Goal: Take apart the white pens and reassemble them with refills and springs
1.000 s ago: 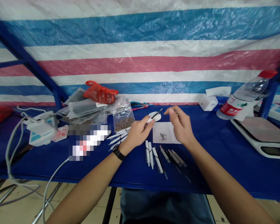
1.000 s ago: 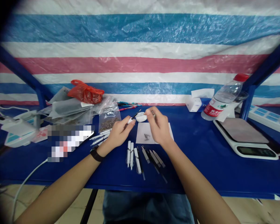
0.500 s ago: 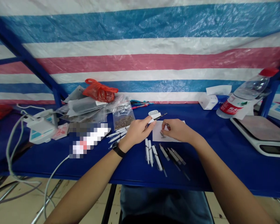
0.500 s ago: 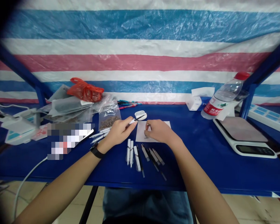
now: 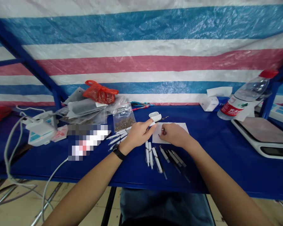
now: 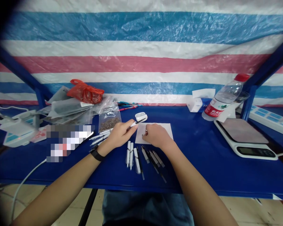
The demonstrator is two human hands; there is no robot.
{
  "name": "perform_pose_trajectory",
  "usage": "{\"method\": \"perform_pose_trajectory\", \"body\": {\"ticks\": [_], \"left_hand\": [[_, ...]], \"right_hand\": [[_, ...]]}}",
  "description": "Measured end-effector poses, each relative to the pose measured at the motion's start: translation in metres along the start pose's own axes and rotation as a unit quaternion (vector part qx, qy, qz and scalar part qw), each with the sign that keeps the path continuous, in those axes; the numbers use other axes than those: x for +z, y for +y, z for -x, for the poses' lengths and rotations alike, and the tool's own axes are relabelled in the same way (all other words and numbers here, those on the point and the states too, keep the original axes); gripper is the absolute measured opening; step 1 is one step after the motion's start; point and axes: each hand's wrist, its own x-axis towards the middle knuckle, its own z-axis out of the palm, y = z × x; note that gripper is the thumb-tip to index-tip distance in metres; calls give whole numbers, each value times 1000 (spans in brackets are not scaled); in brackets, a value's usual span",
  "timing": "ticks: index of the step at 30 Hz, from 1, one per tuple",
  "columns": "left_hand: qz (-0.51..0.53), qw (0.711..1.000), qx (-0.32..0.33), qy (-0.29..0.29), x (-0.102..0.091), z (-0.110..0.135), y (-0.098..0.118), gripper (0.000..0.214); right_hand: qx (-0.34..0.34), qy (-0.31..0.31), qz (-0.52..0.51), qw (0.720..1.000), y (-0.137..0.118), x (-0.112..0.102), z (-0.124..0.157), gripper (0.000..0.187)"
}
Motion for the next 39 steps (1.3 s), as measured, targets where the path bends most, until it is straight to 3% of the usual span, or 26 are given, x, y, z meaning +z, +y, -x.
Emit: {"method": "perform_pose_trajectory", "body": {"ticks": [7,10,13,19,23,28,30,34,36,39], "left_hand": [[3,1000,3,-1,0,0,1,26],[12,1000,7,-2,-1,1,2,26],[19,1000,-1,-5,-1,1,2,27],[43,999,-28,-13,-1,0,3,28],[43,999,-25,-10,0,1,4,29],[55,998,-22,-6,2,0,4,29],[61,998,-23,-2,2,-1,3,29],[64,998,-28,11,2,-2,1,31],[65,997,-30,15,2,-2,0,32],[68,997,-32,12,1,-2,0,33]], "right_hand": [[18,72,-47,996,8,-14,-2,5],[19,112,-135,984,12,-19,-1,5],[9,146,-307,940,15,-20,-2,10],[0,145,-580,801,14,-25,-2,21],[-10,150,-623,768,11,-26,0,23],[2,134,-606,784,10,-25,0,20],[13,122,-554,824,11,-24,0,17],[59,75,-334,938,16,-21,-1,10],[82,58,-272,957,18,-17,-3,9],[110,53,-247,961,20,-12,-6,13]]}}
